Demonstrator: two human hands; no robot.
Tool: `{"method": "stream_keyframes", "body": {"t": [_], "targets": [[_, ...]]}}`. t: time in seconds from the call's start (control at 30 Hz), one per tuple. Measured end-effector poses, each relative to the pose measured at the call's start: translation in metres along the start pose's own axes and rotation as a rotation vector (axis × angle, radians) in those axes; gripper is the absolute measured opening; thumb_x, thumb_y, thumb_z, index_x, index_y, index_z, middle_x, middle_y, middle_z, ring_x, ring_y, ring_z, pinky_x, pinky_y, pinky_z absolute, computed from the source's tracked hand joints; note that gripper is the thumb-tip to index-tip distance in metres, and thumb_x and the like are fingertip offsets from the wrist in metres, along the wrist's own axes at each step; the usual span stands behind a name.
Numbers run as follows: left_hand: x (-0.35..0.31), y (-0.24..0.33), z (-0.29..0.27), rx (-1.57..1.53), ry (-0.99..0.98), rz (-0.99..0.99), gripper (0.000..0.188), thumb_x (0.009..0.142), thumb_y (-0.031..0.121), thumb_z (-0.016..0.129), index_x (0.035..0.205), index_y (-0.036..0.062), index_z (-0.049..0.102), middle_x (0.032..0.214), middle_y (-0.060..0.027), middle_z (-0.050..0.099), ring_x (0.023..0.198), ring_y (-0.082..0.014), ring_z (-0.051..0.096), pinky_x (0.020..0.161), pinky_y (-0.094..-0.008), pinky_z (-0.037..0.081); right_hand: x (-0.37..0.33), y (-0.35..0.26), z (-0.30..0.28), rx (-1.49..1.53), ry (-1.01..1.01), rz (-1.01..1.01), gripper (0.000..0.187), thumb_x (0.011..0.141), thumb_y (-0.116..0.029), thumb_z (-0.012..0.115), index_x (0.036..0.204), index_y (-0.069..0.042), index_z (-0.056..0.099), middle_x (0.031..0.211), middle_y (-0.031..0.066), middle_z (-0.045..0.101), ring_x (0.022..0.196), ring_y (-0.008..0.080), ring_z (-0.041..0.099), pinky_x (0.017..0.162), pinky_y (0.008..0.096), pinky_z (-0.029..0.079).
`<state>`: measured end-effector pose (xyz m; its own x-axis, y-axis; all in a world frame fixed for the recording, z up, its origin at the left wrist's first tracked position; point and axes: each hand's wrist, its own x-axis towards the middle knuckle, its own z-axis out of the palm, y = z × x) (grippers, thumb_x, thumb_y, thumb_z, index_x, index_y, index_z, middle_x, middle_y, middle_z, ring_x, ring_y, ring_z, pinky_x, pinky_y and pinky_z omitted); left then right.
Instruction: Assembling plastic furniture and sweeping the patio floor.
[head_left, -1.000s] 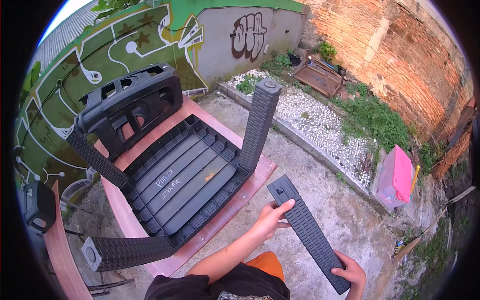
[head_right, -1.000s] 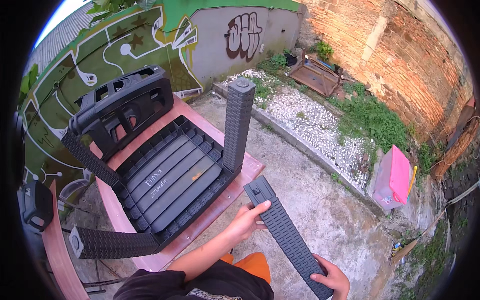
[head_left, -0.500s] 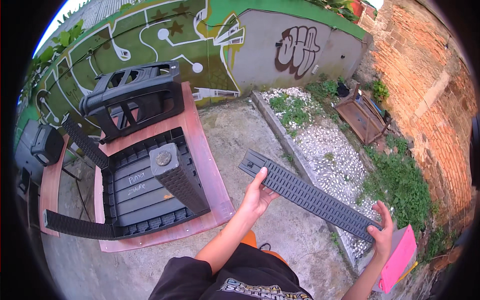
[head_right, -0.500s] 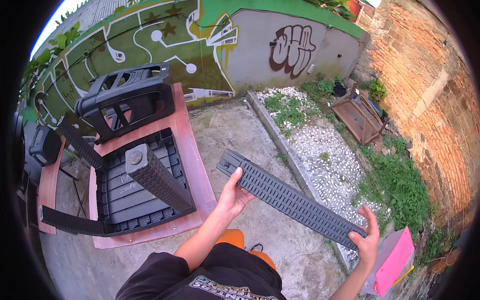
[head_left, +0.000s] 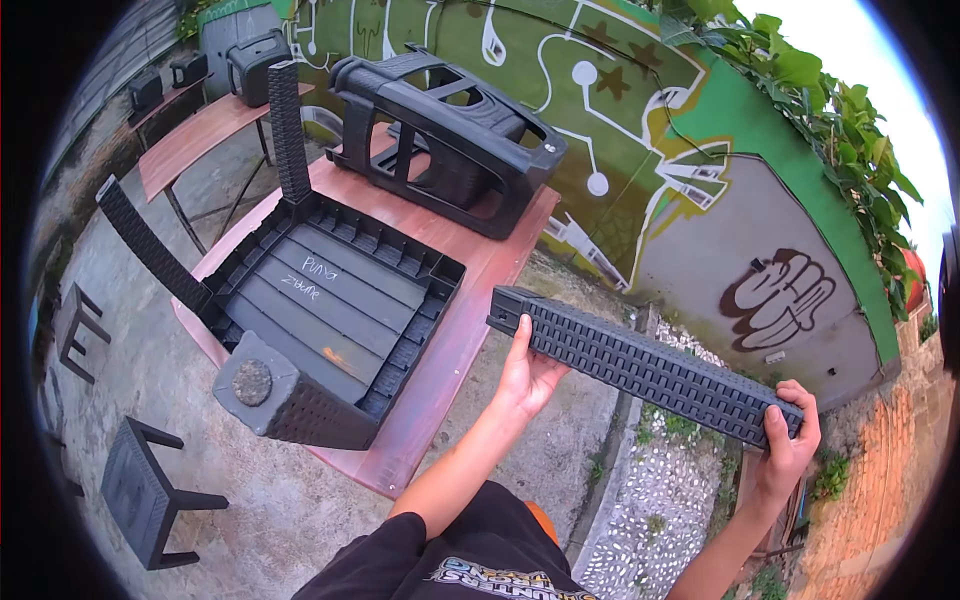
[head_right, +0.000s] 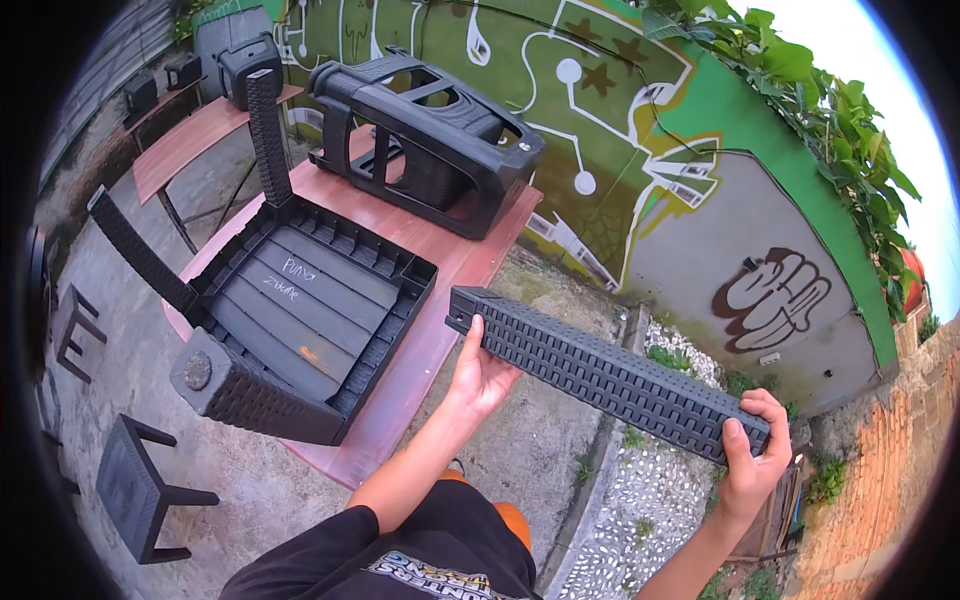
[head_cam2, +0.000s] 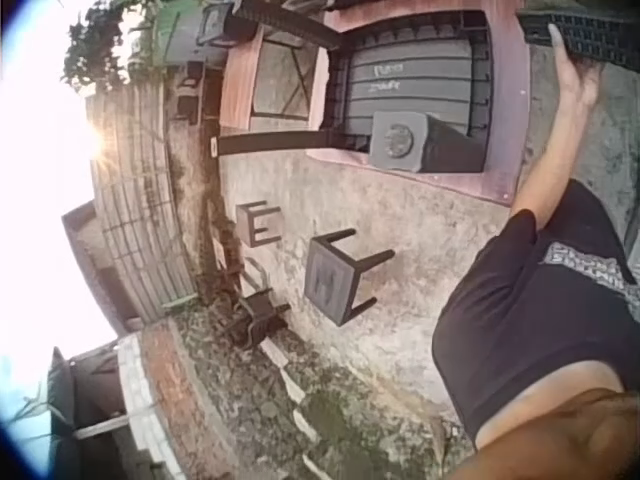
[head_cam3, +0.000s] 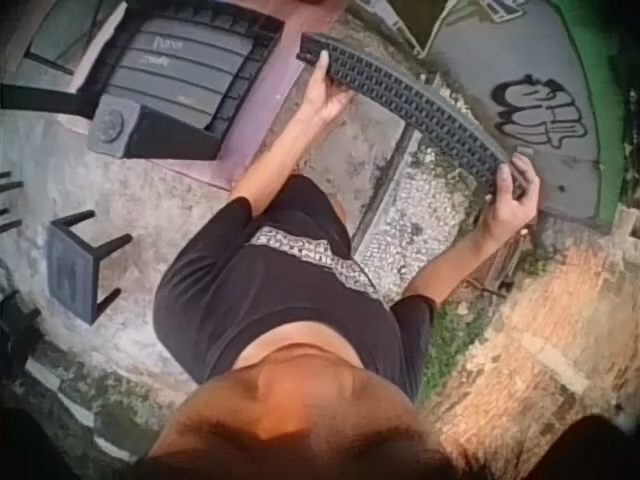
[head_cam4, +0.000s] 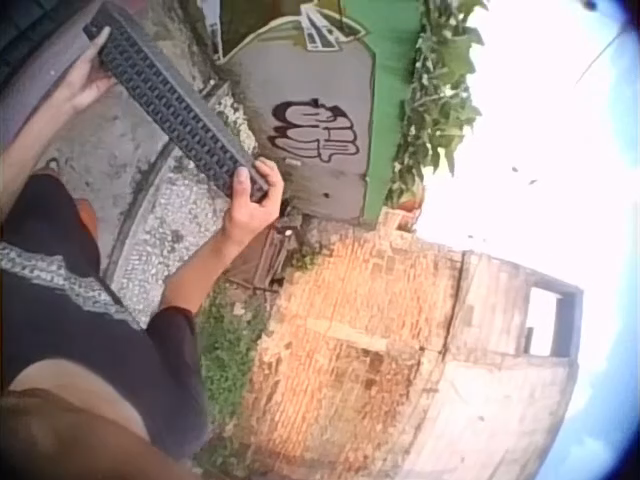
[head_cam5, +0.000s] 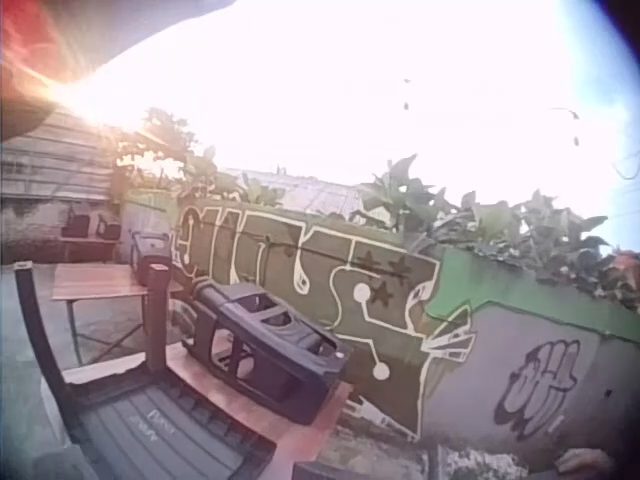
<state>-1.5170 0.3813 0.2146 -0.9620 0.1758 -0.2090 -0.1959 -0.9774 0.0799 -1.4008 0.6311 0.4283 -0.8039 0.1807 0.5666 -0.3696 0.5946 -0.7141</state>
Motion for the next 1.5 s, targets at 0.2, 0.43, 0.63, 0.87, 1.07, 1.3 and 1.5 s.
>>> {"method": "stream_keyframes", "body": {"t": [0.2,0.43,0.63,0.87,1.07,1.3,1.5], "targets": [[0.065,0.027,0.005,0.06,0.168,0.195,0.07,0.091,0.058,0.055,0.129,0.0001,0.044,0.126,-0.0175,0.054,0.121,-0.0334,0.052,0.104,-0.0546,0.042,0.134,0.018,0.084,0.062,-0.289,-0.184,0.023,0.077,-0.008,0.072,0.095,0.002,0.06,0.106,0.0107,0.058,0.094,0.0161,0.053,0.088,0.0276,0.041],[0.123,0.036,-0.025,0.361,0.352,0.471,0.058,0.1,0.051,0.043,0.122,-0.0021,0.048,0.108,-0.017,0.057,0.102,-0.0324,0.062,0.088,-0.0472,0.054,0.245,0.041,0.206,0.193,-0.557,-0.419,0.019,0.08,-0.007,0.072,0.091,0.002,0.06,0.093,0.0065,0.059,0.081,0.0112,0.053,0.074,0.023,0.042],[0.165,0.012,-0.027,1.517,1.03,1.306,0.084,0.074,0.008,0.078,0.14,-0.0001,0.028,0.131,-0.0233,0.034,0.112,-0.0358,0.048,0.089,-0.0392,0.047,0.305,0.029,0.279,0.205,-0.743,-0.474,0.017,0.087,-0.014,0.069,0.09,0.001,0.061,0.071,-0.0022,0.055,0.064,0.0031,0.047,0.056,0.0177,0.037],[0.209,0.036,-0.033,1.786,1.326,1.559,0.096,0.069,0.017,0.082,0.144,0.0047,0.025,0.132,-0.0238,0.034,0.12,-0.041,0.041,0.097,-0.0497,0.035,0.309,0.03,0.323,0.23,-0.867,-0.526,0.015,0.088,-0.012,0.066,0.088,0.002,0.061,0.071,-0.0017,0.054,0.065,0.0037,0.045,0.06,0.0173,0.035],[0.209,0.059,-0.043,1.761,1.165,1.655,0.09,0.065,0.017,0.079,0.142,0.0051,0.035,0.131,-0.0204,0.04,0.119,-0.0382,0.042,0.093,-0.0492,0.035,0.314,0.033,0.338,0.218,-0.918,-0.593,0.013,0.086,-0.009,0.065,0.088,0.002,0.059,0.082,0.0007,0.055,0.073,0.0071,0.045,0.068,0.0205,0.035],[0.214,0.071,-0.035,1.701,1.272,1.664,0.089,0.066,0.02,0.078,0.142,0.0053,0.035,0.13,-0.0191,0.041,0.117,-0.037,0.041,0.092,-0.0493,0.033,0.331,0.02,0.349,0.2,-0.941,-0.676,0.019,0.088,-0.017,0.063,0.093,0.001,0.059,0.095,0.0054,0.057,0.087,0.0117,0.047,0.084,0.023,0.035],[0.214,0.067,-0.047,1.659,1.301,1.654,0.095,0.059,0.017,0.082,0.141,0.0053,0.035,0.129,-0.0185,0.041,0.117,-0.0369,0.041,0.092,-0.0491,0.033,0.324,0.02,0.371,0.145,-1.037,-0.675,0.02,0.091,-0.021,0.061,0.092,0.0,0.06,0.089,0.0022,0.056,0.082,0.0094,0.046,0.08,0.0214,0.034]]}}
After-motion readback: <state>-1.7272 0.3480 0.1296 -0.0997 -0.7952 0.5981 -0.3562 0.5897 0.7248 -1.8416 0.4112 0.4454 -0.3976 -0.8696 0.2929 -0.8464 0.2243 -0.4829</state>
